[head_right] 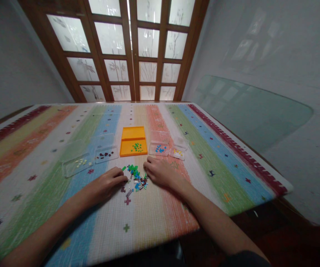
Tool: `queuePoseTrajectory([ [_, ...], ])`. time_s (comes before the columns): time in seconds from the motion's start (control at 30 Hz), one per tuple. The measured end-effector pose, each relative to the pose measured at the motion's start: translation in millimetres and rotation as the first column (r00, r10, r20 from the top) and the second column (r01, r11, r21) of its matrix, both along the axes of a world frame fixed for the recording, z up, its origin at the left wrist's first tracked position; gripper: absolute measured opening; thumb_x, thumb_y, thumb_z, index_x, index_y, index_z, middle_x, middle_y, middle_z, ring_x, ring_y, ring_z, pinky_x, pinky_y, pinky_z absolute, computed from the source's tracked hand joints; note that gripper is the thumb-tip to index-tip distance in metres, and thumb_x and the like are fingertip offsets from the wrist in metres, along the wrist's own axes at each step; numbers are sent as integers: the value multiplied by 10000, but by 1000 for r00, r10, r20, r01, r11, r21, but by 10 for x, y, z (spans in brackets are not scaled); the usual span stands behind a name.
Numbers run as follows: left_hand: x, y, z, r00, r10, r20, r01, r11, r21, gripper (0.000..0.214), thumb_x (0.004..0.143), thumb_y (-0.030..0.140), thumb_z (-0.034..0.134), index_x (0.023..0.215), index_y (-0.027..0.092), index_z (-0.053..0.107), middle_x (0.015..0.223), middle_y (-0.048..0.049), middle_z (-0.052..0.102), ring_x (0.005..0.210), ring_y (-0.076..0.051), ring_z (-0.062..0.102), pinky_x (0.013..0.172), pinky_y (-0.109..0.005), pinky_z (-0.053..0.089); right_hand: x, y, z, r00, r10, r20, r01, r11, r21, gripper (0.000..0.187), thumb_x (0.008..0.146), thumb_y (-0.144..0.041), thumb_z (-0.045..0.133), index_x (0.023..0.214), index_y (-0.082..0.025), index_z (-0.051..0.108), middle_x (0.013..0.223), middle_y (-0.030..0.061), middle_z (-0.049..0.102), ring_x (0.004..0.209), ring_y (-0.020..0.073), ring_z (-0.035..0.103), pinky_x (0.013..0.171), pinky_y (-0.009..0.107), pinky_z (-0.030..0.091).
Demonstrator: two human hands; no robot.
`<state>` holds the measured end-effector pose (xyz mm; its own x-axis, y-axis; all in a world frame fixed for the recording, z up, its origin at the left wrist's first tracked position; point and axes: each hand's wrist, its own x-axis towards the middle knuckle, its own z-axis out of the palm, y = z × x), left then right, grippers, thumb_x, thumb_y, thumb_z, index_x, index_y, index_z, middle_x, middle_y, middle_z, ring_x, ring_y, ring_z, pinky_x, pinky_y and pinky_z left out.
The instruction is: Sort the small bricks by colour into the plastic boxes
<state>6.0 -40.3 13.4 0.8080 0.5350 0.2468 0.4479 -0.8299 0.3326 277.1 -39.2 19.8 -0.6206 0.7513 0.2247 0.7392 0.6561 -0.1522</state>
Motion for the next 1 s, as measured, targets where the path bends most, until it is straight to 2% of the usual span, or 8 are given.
queuePoseTrajectory([
  [0.2,45,-31,-36,996,38,-79,-21,978,206,212,928,48,412,860,163,575,822,-63,568,723,-186,500,662,-312,452,2,7,-4,1000,1,17,-2,1000,9,154,945,-118,473,871,-162,601,881,56,593,704,142,439,640,290,266],
  [0.33,56,-33,-67,996,29,-82,-6,964,267,219,931,36,421,821,164,561,784,-59,555,709,-192,480,661,-324,434,-1,6,7,1000,3,4,-3,1000,3,158,940,-114,471,866,-167,600,878,56,593,703,144,437,638,292,262],
  [0.47,18,11,-30,998,56,-32,-47,972,232,246,971,88,379,831,169,564,793,-61,569,715,-191,492,675,-328,451,0,0,12,1000,3,14,-3,1000,4,157,946,-119,469,870,-167,599,878,54,592,702,142,432,635,293,258],
  [0.6,-123,140,115,972,182,148,-203,968,146,195,989,149,383,926,185,564,890,-64,611,831,-198,571,749,-330,486,5,0,3,1000,1,19,-2,1000,7,149,951,-124,475,882,-162,602,883,55,590,710,140,441,638,294,259],
  [0.67,-218,222,197,924,302,236,-337,933,125,177,988,177,397,938,198,566,909,-61,629,860,-204,594,788,-344,494,6,2,-1,1000,2,15,-3,1000,12,148,944,-116,478,879,-162,603,881,57,592,710,143,443,637,295,261],
  [0.8,-389,365,305,790,528,312,-571,819,58,135,952,267,488,915,208,604,887,-56,669,803,-211,620,778,-354,502,4,11,1,1000,12,11,-12,999,33,166,944,-118,468,850,-164,598,864,64,594,713,153,447,642,295,276],
  [0.9,-471,440,325,720,615,321,-655,756,21,156,918,315,538,888,210,649,854,-56,698,743,-212,627,741,-350,503,4,15,5,1000,24,4,-24,999,40,167,945,-121,468,848,-166,596,862,65,597,715,154,452,646,292,282],
  [1.0,-521,497,309,701,646,304,-680,733,12,190,903,353,562,874,215,689,841,-56,723,726,-217,637,736,-353,505,5,13,4,1000,21,8,-21,999,42,166,944,-116,466,856,-165,598,866,65,598,712,151,455,646,291,281],
])
